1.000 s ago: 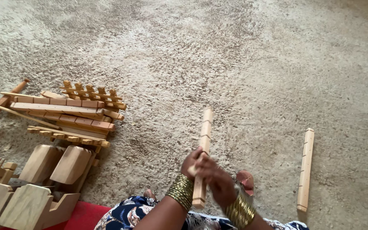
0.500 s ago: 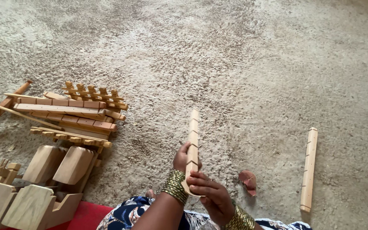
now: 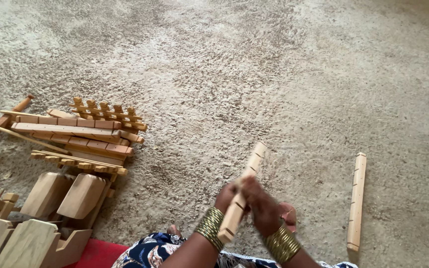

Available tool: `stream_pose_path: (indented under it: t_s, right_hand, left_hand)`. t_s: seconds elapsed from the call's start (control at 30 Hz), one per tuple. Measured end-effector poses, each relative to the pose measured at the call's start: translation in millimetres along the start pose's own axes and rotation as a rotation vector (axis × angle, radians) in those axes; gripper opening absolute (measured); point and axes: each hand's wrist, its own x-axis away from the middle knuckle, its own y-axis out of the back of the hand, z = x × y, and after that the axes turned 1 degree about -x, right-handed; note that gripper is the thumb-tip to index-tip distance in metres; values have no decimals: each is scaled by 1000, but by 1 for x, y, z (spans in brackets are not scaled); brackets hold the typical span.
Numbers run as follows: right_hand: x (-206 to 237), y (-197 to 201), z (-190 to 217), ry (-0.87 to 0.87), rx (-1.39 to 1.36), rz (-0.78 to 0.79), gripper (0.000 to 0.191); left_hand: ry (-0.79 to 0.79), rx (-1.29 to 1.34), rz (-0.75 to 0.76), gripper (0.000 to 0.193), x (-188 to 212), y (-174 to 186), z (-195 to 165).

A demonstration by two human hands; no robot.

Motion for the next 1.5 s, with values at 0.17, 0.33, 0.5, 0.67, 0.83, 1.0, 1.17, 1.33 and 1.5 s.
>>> stream_pose_path:
  t_s: [0.17,0.33,0.5,0.67,0.83,1.0,1.17,1.33,1.5]
  right_hand:
    - [33,-43,20,854,119,134,32]
    - [7,-15,6,775,197,-46,25]
    - [-30,38,-2,591,461,-266,25]
    - [-16,16,2,580,360,-177,25]
    - [3,-16,2,814,295,-78,26]
    - [-21,28,3,632,353,-187,27]
    - [-30,58,-12,506,335,-342,35]
    - [-35,52,-33,610,489,-442,36]
    - [-42,42,-28,854,742,-280,30]
  left_hand:
    - [-46,83,38,34,-15,18,-15]
    - [221,180,419,32,-8,7,-2]
    - [108,-280,276,34,18,-8,3]
    - [86,-159,207,34,24,-7,-3]
    - [219,189,138,34,7,-1,0]
    - [9,-353,279,30,14,-5,9]
    - [166,57,342,35,44,-24,9]
    - [58,-109,343,31,55,-39,6]
    - [-119,-238,415,39,53,-40,2]
